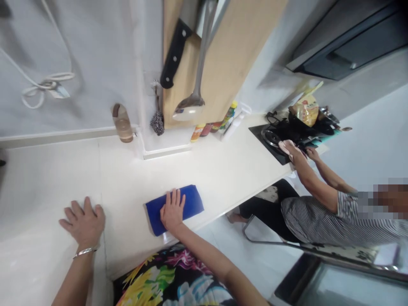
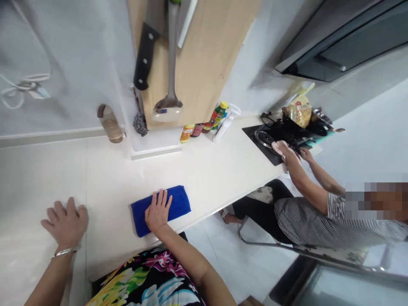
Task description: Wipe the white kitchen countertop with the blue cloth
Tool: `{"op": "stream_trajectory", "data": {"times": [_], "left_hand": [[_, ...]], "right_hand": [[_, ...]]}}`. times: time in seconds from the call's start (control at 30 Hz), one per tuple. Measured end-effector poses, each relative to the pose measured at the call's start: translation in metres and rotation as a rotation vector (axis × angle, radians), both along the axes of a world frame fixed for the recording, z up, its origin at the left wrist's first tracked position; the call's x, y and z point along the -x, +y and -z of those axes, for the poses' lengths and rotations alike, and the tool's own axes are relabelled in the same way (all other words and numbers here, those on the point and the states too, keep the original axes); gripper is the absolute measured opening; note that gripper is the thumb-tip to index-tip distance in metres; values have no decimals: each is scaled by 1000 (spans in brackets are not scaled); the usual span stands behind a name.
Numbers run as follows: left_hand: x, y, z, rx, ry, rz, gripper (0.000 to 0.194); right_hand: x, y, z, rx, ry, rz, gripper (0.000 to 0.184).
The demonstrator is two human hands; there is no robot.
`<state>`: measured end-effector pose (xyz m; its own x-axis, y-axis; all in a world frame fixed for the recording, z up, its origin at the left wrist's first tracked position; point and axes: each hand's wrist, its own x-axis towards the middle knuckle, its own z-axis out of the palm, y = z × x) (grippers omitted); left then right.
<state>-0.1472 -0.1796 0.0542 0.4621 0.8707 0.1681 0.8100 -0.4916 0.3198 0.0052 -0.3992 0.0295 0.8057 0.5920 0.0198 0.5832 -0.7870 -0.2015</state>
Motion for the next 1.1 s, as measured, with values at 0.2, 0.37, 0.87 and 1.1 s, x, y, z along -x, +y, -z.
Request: {"op": "stream_trajectory", "data": {"times": [0.2,0.37,0.87,1.1], "left_hand": [[8,-16,18,3,-100,102,54],[-19,-81,31,-55,-258,707,48],[-41,-132,37,-61,-152,924,48],[17,-56,40,-39,-189,367,47]], "right_hand": [[-19,-23,1,-97,-78,-74,63],[-42,-48,13,-119,-203,-114,61],[-70,-105,27,-72,-245,-247,56],[-96,-148,22,-3,-211,-144,59]]}}
